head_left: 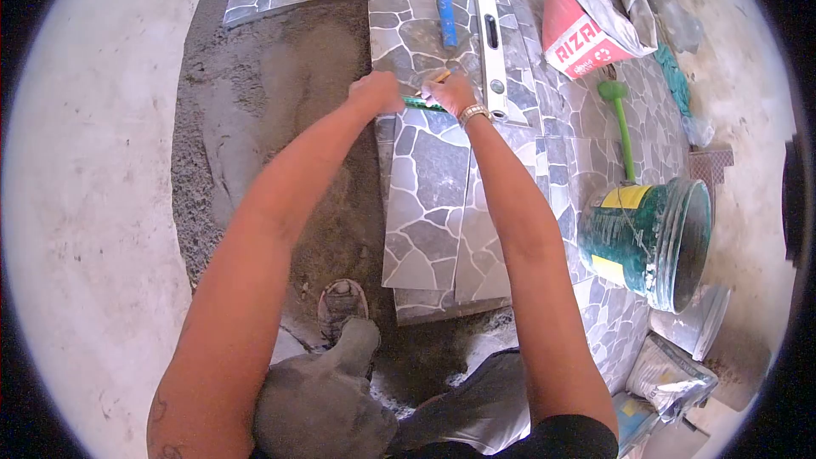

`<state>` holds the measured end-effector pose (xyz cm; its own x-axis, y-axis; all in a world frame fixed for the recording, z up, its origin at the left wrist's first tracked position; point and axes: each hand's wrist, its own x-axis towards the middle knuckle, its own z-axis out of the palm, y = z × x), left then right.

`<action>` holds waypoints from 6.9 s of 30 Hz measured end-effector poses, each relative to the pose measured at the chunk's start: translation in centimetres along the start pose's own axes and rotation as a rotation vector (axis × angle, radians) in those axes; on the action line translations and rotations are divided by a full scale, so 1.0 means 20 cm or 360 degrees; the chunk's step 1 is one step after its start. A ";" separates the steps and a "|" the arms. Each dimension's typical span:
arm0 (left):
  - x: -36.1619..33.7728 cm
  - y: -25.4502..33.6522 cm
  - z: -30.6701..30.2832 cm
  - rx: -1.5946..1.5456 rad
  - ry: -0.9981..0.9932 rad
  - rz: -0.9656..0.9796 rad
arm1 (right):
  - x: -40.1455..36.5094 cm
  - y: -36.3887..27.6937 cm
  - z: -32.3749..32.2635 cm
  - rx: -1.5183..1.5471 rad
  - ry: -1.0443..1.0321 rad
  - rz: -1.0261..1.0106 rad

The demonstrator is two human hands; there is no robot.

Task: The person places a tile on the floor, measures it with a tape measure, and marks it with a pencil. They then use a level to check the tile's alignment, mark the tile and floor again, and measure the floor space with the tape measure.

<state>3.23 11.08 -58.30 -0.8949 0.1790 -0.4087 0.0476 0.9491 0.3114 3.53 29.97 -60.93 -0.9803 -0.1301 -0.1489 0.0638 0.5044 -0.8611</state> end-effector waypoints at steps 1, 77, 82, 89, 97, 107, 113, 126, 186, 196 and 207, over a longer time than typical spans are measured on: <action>-0.01 0.00 0.00 -0.0001 -0.0006 0.0001 | 0.00 0.00 0.00 0.0077 -0.0030 0.0027; -1.13 -0.71 0.42 -0.2645 0.0782 -0.0693 | -0.85 -0.49 0.33 -0.0778 -0.0855 -0.0862; -0.95 -1.43 0.27 -0.2847 0.1291 -0.0881 | -0.61 -0.04 -0.14 -0.1106 -0.0576 -0.0835; -0.79 -1.66 0.24 -0.2685 0.1104 -0.1278 | -0.53 0.10 -0.07 -0.1221 -0.0307 -0.0864; -0.79 -1.84 0.30 -0.2648 0.1095 -0.1291 | -0.49 -0.04 0.14 -0.1381 -0.0184 -0.0671; -0.78 -1.83 0.27 -0.2646 0.1138 -0.1265 | -0.39 -0.01 0.22 -0.1500 -0.0112 -0.0454; -0.82 -1.81 0.29 -0.2935 0.1235 -0.1191 | -0.43 -0.08 0.22 -0.1490 -0.0049 -0.0401; -2.04 -0.42 1.14 -0.1188 0.0423 0.0120 | -0.40 0.00 0.21 -0.1434 -0.0050 -0.0520; -1.93 -0.38 1.05 -0.1355 0.0303 -0.0302 | -0.44 -0.02 0.23 -0.1404 0.0055 -0.0386; -1.91 -0.38 1.11 -0.1506 0.0546 -0.0022 | -0.42 0.03 0.24 -0.1423 0.0054 -0.0375; -1.94 -0.35 1.02 -0.1288 0.0449 -0.0156 | -0.43 0.03 0.24 -0.1425 0.0063 -0.0401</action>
<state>46.64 2.81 -62.16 -0.9604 -0.0669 -0.2704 -0.2701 0.4609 0.8453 12.85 27.23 -62.51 -0.9523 -0.3043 0.0226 -0.3036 0.9379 -0.1675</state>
